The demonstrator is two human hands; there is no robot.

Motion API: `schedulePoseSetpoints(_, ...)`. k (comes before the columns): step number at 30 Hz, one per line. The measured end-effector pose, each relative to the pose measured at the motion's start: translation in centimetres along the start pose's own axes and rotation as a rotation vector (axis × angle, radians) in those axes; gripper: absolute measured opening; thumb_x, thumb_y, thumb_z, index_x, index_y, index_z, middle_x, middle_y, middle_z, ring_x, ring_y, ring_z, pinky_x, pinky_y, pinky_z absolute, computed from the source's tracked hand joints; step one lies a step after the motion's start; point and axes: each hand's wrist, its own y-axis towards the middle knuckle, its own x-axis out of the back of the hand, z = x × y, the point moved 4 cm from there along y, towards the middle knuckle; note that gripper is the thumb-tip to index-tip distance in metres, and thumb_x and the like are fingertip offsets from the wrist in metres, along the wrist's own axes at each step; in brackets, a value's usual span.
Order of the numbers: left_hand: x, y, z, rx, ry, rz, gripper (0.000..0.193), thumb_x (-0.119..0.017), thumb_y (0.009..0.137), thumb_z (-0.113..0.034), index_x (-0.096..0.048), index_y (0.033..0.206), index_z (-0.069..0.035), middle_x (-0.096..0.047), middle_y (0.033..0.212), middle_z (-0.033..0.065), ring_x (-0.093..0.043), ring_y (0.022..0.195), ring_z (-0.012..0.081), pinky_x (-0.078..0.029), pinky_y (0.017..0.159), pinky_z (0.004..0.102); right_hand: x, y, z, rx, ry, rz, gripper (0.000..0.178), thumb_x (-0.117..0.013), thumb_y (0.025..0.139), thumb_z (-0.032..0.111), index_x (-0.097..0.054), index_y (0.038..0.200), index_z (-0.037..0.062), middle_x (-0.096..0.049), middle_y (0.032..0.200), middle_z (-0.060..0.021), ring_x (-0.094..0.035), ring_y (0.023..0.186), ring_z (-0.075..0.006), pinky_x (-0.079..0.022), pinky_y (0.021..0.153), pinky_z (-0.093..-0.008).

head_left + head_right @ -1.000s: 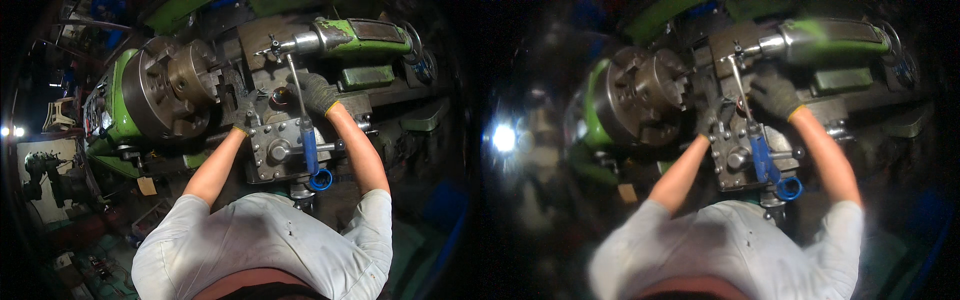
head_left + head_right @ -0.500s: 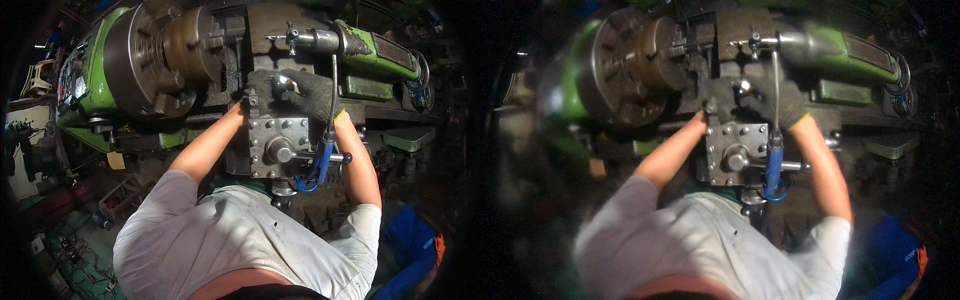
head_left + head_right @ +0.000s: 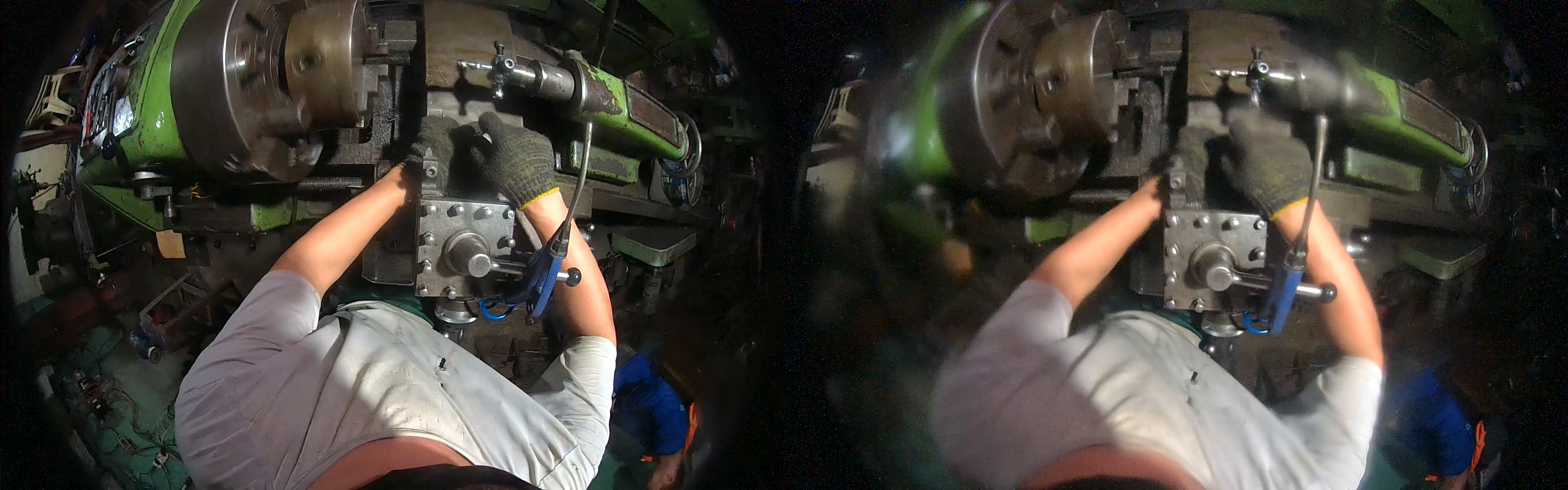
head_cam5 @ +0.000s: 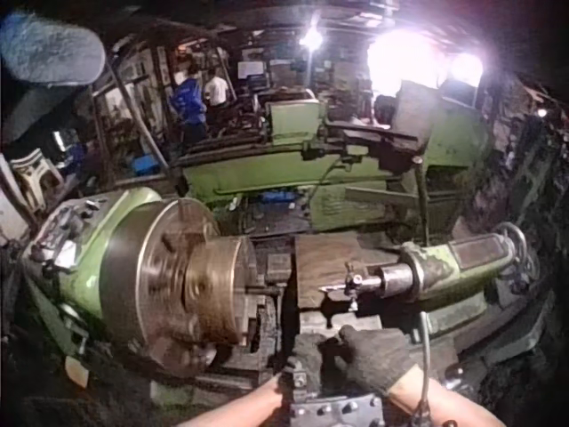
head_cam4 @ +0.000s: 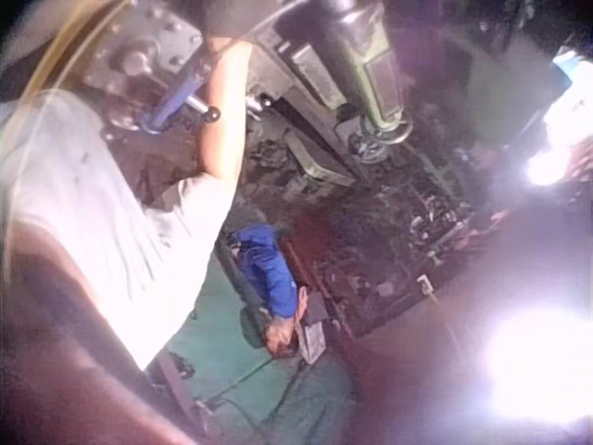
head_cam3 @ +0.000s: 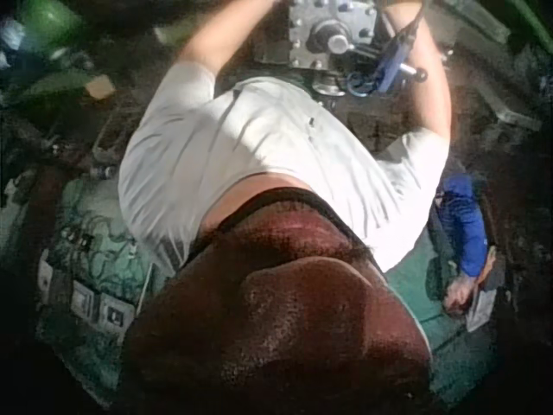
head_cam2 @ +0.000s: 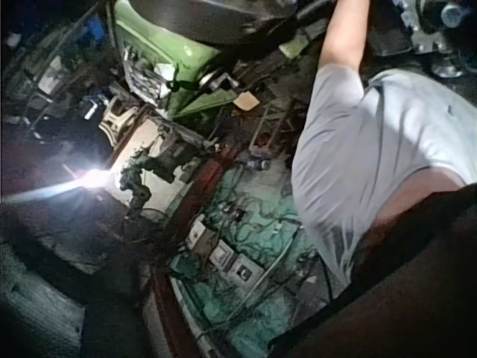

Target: The person operates a green metal lathe in a workshop, using a wrench to tighten the chuck and adjusting the tailstock. They then use a caliper to measure the rotating workpiece while the machine is running.

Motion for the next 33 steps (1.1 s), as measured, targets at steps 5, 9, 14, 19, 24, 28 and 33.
schedulePoseSetpoints(5, -0.8, 0.9, 0.0, -0.075, 0.364, -0.005, 0.046, -0.068, 0.076, -0.013, -0.07, 0.121, -0.008, -0.072, 0.106, 0.0169, -0.068, 0.099, 0.0358, -0.051, 0.084, 0.0502, 0.5, -1.8, -0.8, -0.066, 0.035, 0.035, 0.031, -0.07, 0.093, 0.038, -0.066, 0.112, 0.0139, -0.075, 0.087, -0.0177, -0.075, 0.08, -0.0359, -0.057, 0.068, -0.0478)
schedulePoseSetpoints(9, -0.3, 2.1, -0.2, 0.074, 0.117, 0.183, 0.05, -0.074, 0.074, -0.022, -0.07, 0.123, -0.013, -0.073, 0.108, 0.0148, -0.067, 0.103, 0.0382, -0.048, 0.093, 0.0522, 0.6, -1.8, -1.3, -0.058, 0.242, 0.022, 0.033, -0.07, 0.096, 0.037, -0.066, 0.115, 0.0102, -0.075, 0.091, -0.0205, -0.074, 0.085, -0.039, -0.056, 0.074, -0.049)
schedulePoseSetpoints(14, 0.6, 1.9, -0.8, -0.027, -0.136, -0.035, 0.047, -0.073, 0.081, -0.026, -0.069, 0.126, -0.011, -0.072, 0.119, 0.0156, -0.067, 0.108, 0.038, -0.049, 0.096, 0.0505, 0.9, -2.1, -1.6, -0.092, 0.364, 0.011, 0.034, -0.071, 0.095, 0.037, -0.069, 0.112, 0.0082, -0.076, 0.096, -0.019, -0.074, 0.087, -0.0397, -0.057, 0.078, -0.0479)
schedulePoseSetpoints(19, 0.9, 2.5, -0.3, 0.091, 0.081, -0.056, 0.05, -0.075, 0.085, -0.033, -0.068, 0.128, -0.009, -0.07, 0.127, 0.0163, -0.067, 0.115, 0.0361, -0.049, 0.099, 0.0492, 1.0, -2.0, -2.5, -0.192, 0.415, 0.028, 0.032, -0.074, 0.094, 0.031, -0.069, 0.116, 0.0083, -0.075, 0.105, -0.0178, -0.073, 0.092, -0.0384, -0.057, 0.08, -0.0461)
schedulePoseSetpoints(24, 1.9, 2.8, -1.5, 0.103, 0.095, -0.126, 0.057, -0.08, 0.084, -0.041, -0.068, 0.129, -0.009, -0.072, 0.124, 0.0165, -0.069, 0.112, 0.0359, -0.051, 0.097, 0.0484, -0.6, -2.5, -2.8, -0.131, 0.584, -0.108, 0.035, -0.069, 0.096, 0.022, -0.065, 0.127, 0.0061, -0.071, 0.122, -0.0197, -0.069, 0.111, -0.0391, -0.055, 0.094, -0.045)
schedulePoseSetpoints(28, -0.5, 2.2, 1.6, 0.165, -0.148, -0.057, 0.06, -0.084, 0.077, -0.036, -0.067, 0.128, -0.009, -0.074, 0.119, 0.015, -0.071, 0.105, 0.0358, -0.051, 0.096, 0.047, -0.8, -1.5, -3.5, 0.102, 0.521, -0.231, 0.046, -0.067, 0.086, 0.009, -0.065, 0.131, 0.0069, -0.069, 0.121, -0.0209, -0.065, 0.114, -0.0413, -0.054, 0.098, -0.046)
schedulePoseSetpoints(33, 1.3, 3.2, -0.5, 0.148, 0.029, -0.169, 0.056, -0.081, 0.079, -0.025, -0.066, 0.129, -0.009, -0.074, 0.117, 0.0148, -0.07, 0.106, 0.0369, -0.051, 0.097, 0.0476, 1.4, -0.8, -2.8, 0.134, 0.583, -0.171, 0.038, -0.066, 0.084, 0.012, -0.07, 0.122, 0.0084, -0.068, 0.123, -0.0188, -0.064, 0.112, -0.0428, -0.053, 0.098, -0.05)
